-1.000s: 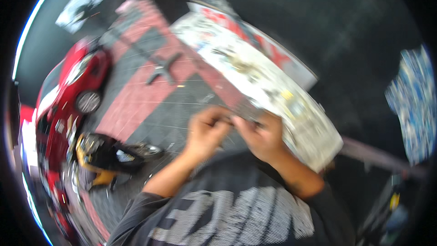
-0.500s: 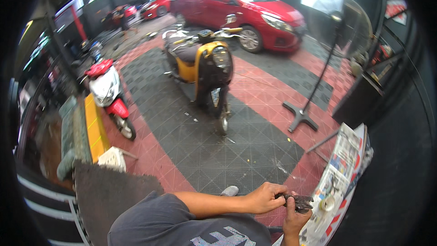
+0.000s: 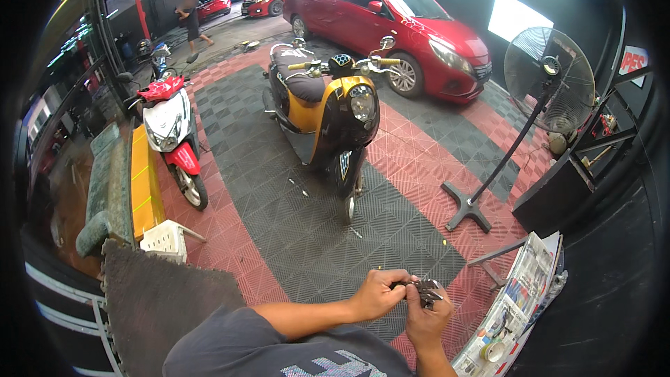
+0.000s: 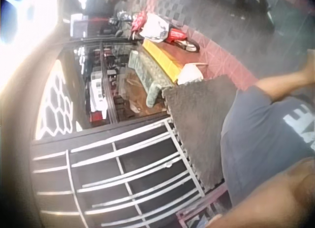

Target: The person assembles small metal components by hand, repeatedly picking up, aligning, and joining parts over a workbench covered with newspaper. The hands manipulate the pieces one at a time, occasionally rotating them to fit together.

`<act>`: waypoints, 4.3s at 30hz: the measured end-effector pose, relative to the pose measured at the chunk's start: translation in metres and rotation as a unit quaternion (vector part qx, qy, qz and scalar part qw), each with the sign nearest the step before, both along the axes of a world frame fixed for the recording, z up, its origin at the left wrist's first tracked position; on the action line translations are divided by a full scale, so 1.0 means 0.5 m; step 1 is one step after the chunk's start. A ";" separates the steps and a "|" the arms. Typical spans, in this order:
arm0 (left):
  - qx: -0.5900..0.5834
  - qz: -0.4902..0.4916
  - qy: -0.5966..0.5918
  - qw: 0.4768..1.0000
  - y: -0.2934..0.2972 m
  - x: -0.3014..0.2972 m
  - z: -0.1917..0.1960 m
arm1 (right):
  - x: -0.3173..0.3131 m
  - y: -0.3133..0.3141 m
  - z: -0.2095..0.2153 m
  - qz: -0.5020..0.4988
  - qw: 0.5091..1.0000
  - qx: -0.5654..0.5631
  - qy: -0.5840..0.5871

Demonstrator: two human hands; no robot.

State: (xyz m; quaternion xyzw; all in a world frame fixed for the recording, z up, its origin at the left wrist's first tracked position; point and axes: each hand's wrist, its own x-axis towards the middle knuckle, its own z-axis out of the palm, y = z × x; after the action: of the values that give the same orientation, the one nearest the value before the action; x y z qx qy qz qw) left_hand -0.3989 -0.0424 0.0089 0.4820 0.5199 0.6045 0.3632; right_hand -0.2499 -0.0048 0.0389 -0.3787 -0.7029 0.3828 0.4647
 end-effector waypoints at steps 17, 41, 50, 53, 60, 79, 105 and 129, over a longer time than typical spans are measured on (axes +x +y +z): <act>-0.024 0.092 0.024 0.995 -0.040 -0.289 -0.044 | -0.290 0.116 -0.001 0.207 0.975 0.003 -0.080; -0.084 0.126 0.195 0.969 0.100 -0.232 -0.073 | -0.235 0.229 -0.117 0.176 0.978 0.051 -0.095; -0.263 -0.186 -0.024 0.946 0.041 -0.175 -0.211 | -0.023 0.067 -0.268 0.031 0.990 -0.129 -0.054; -0.328 -0.262 0.023 0.908 0.033 -0.162 -0.227 | 0.023 -0.001 -0.310 0.006 0.986 -0.162 -0.037; -0.336 -0.339 0.084 0.875 -0.002 0.019 -0.190 | 0.164 -0.150 -0.313 -0.113 0.979 -0.166 0.022; -0.267 -0.528 0.059 0.804 -0.186 0.514 -0.072 | 0.569 -0.508 -0.186 -0.346 0.843 -0.263 0.318; -0.130 -0.420 0.098 0.893 0.056 0.409 -0.082 | 0.391 -0.217 -0.128 -0.412 0.906 0.068 -0.074; -0.114 -0.318 0.099 0.936 0.063 0.573 -0.012 | 0.611 -0.141 -0.056 -0.287 0.955 0.072 -0.026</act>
State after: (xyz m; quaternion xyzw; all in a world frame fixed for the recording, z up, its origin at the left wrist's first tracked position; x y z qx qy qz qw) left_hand -0.1125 -0.0109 0.0029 0.6346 0.4385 0.3432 0.5360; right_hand 0.0556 -0.0755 0.0111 -0.5399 -0.6018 0.1718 0.5629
